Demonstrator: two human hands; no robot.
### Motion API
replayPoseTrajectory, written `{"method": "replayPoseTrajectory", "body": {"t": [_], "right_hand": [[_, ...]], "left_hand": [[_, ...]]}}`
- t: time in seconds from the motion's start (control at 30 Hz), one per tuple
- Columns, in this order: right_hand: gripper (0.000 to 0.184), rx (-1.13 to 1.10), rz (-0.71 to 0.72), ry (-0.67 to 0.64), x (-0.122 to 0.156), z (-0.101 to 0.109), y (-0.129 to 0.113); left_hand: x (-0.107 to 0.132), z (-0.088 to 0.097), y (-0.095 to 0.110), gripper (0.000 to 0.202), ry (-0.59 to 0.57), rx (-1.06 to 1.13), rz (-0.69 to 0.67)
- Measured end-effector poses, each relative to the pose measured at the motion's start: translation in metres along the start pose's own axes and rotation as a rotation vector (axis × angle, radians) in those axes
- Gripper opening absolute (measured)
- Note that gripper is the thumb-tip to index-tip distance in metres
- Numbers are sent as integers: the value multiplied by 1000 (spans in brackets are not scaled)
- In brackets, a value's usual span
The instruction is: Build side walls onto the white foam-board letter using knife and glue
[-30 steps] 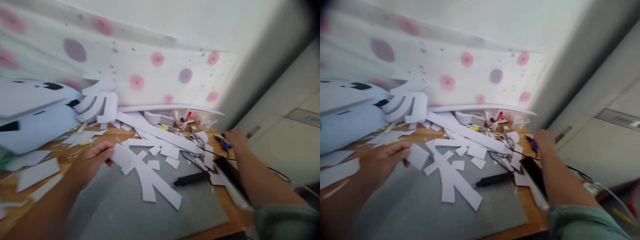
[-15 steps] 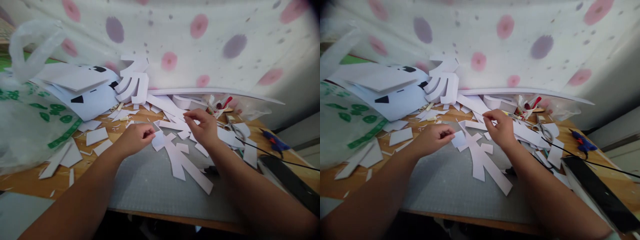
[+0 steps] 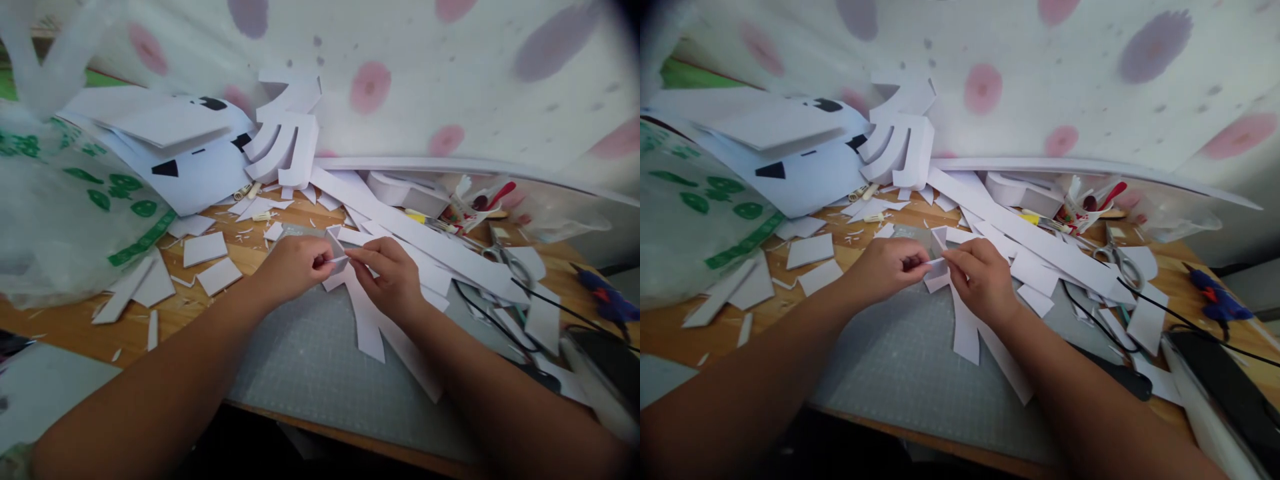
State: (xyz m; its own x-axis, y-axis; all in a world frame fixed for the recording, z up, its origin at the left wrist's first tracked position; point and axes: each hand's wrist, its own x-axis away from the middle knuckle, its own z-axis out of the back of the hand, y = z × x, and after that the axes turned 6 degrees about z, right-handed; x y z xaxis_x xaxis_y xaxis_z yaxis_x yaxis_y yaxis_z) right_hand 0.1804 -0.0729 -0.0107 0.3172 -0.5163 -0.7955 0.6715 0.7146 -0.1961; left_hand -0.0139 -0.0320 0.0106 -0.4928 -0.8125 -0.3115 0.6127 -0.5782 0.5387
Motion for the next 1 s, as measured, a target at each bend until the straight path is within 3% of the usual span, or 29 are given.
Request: {"method": "replayPoseTrajectory", "body": {"t": [0.2,0.37,0.5,0.63,0.8,1.0], "right_hand": [[18,141,83,-127,-2,-3,2],[13,130,85,-221,-13,7,6],[12,35,75,-365,-24,22,12],[13,21,130,-451,-34,30,17],[12,30,165,-496,-39,29,10],[11,-106,88,-561,-37,43,0]], "left_hand": [[2,-5,2,14,64,26,-50],[-3,2,-5,14,-15,261,-29],[-17,-2,-29,24,137,290,32],[-23,-17,-43,48,-11,144,-45],[-16,-22,-35,41,-48,98,-29],[-14,-15,-29,29,-71,59,-109]]}}
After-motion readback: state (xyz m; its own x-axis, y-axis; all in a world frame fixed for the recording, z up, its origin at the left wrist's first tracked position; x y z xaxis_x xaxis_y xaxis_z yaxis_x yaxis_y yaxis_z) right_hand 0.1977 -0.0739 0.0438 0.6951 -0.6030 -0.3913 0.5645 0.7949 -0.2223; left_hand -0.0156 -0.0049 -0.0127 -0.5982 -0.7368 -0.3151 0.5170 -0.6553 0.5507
